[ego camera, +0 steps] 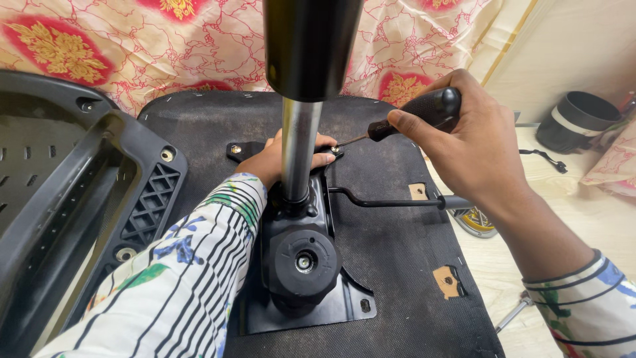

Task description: The person uses a screwdriver to tighten screws on the underside of an overturned chair, securing the central gas-lift post and a black plastic bracket to the seat base. The person repeatedly picks up screws from a small container and fastens them into place.

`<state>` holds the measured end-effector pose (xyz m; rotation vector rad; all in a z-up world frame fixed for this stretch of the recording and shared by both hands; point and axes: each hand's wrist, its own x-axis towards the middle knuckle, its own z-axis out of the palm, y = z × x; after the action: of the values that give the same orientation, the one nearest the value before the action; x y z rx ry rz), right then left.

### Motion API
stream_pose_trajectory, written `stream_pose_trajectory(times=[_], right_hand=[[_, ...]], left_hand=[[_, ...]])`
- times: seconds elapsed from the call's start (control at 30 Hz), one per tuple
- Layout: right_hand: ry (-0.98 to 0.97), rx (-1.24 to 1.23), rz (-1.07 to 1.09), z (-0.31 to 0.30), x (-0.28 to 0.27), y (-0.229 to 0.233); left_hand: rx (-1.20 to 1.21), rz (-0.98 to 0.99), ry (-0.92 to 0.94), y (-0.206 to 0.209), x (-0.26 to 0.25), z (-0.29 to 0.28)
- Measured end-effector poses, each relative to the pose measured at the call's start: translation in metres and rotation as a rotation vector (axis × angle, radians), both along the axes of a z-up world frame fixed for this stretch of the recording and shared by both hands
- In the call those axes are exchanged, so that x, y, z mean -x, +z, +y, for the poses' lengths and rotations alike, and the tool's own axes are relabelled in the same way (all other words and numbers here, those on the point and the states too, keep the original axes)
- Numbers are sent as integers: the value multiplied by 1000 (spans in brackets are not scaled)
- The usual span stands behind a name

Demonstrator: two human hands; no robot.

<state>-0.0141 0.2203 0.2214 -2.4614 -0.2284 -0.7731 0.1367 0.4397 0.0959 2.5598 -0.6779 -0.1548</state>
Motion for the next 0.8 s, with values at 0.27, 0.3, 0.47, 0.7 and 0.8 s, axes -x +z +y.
stream_pose_trajectory(times=[0.27,0.3,0.47,0.7,0.8], right_hand=[[-44,-58,86,1,-9,1],[-43,-77,77,-1,-11,-1],[22,-44,-116,-6,-23,-10],[105,-168,-202,3,-34,-6],[63,-153,-217,9,-36,-5]], left_hand=[[20,33,36,3,5,1],[23,35,35,3,5,1],[-3,46,51,5,4,-1],[63,183,235,8,10,-1],[28,190,239,9,11,-3]])
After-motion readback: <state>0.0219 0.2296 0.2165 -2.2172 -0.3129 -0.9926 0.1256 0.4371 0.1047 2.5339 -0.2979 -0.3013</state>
